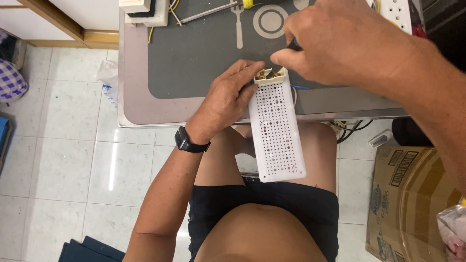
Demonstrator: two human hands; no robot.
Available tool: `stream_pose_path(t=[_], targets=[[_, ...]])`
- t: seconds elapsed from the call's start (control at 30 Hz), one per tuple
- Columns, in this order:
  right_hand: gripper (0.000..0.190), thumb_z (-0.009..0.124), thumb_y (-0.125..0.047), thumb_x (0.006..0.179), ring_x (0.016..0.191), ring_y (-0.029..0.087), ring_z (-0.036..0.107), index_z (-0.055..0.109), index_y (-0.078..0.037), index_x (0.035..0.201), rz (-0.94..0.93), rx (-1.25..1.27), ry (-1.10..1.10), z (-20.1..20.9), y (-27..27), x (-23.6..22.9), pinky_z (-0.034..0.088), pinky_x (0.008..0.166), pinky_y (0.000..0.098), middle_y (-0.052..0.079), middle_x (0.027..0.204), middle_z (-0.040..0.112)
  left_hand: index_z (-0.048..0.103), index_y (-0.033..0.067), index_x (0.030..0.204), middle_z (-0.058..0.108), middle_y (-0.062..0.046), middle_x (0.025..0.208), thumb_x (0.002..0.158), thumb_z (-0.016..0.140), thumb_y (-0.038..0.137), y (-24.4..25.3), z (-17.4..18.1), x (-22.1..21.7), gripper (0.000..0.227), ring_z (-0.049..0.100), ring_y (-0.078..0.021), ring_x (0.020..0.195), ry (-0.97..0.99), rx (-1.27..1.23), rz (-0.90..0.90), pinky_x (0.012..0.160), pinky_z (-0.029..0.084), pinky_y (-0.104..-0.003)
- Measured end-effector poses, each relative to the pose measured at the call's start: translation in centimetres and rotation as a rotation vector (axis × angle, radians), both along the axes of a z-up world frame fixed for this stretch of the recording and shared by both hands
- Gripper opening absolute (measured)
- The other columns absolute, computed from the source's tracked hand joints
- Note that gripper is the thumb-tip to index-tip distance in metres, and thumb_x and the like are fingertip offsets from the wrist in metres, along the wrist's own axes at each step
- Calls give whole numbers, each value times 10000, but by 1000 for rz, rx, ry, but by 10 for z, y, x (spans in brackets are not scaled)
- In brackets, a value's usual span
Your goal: The person assembles an electrical component by inserting a small white plastic piece into a larger white perforated board. They use a screwdriver to tighten screws on the component and then connect a yellow wire to it.
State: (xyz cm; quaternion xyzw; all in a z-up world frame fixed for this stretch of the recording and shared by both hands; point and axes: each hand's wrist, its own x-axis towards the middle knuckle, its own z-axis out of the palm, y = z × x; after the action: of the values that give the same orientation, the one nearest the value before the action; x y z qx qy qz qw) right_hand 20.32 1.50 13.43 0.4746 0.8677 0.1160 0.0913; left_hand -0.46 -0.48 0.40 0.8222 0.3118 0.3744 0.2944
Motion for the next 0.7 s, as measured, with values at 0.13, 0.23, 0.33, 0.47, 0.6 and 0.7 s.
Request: stream_pose_path(t=[0.13, 0.23, 0.33, 0.47, 0.6, 0.7], targets=[[362, 595, -488, 944, 767, 284, 667, 669, -145, 1032, -92, -144, 4, 19, -5, 0, 527, 597, 400, 94, 697, 700, 461, 15, 1360, 569, -140, 1245, 981, 517, 5, 1, -1, -1, 383, 598, -297, 1139, 42, -3, -8, 931, 512, -381], [295, 577, -339, 933, 803, 315, 659, 611, -169, 1171, -292, -413, 81, 33, -8, -2, 517, 663, 439, 148, 862, 702, 462, 21, 1363, 571, -117, 1234, 984, 524, -13, -1, 2, 0, 386, 608, -271, 1111, 24, -4, 1, 920, 507, -349], [367, 589, -381, 936, 670, 319, 663, 611, -134, 1206, -204, -367, 73, 27, -4, 4, 510, 610, 430, 168, 708, 710, 460, 13, 1367, 570, -127, 1227, 987, 515, -11, 0, 2, 1, 385, 605, -279, 1112, 30, -7, -6, 947, 500, -357], [274, 567, -319, 894, 719, 326, 649, 638, -96, 1037, -111, -336, 116, 21, 3, 1, 500, 594, 425, 149, 790, 691, 457, 11, 1368, 560, -135, 1249, 988, 513, -24, -1, 3, 0, 386, 599, -289, 1134, 29, -10, -10, 956, 497, -356], [280, 557, -346, 919, 731, 278, 670, 693, -124, 1021, -29, -247, 19, 20, 8, -6, 523, 580, 392, 96, 830, 717, 459, 1, 1363, 557, -139, 1251, 993, 515, -20, -1, 2, 2, 376, 586, -293, 1155, 23, -27, -13, 984, 479, -353], [264, 556, -342, 933, 570, 223, 573, 679, -129, 837, -124, -314, -17, 29, 8, -13, 444, 502, 352, 57, 664, 640, 452, 1, 1371, 554, -140, 1261, 1017, 500, 16, -1, 3, 1, 358, 590, -298, 1149, 28, -14, -16, 961, 489, -357]])
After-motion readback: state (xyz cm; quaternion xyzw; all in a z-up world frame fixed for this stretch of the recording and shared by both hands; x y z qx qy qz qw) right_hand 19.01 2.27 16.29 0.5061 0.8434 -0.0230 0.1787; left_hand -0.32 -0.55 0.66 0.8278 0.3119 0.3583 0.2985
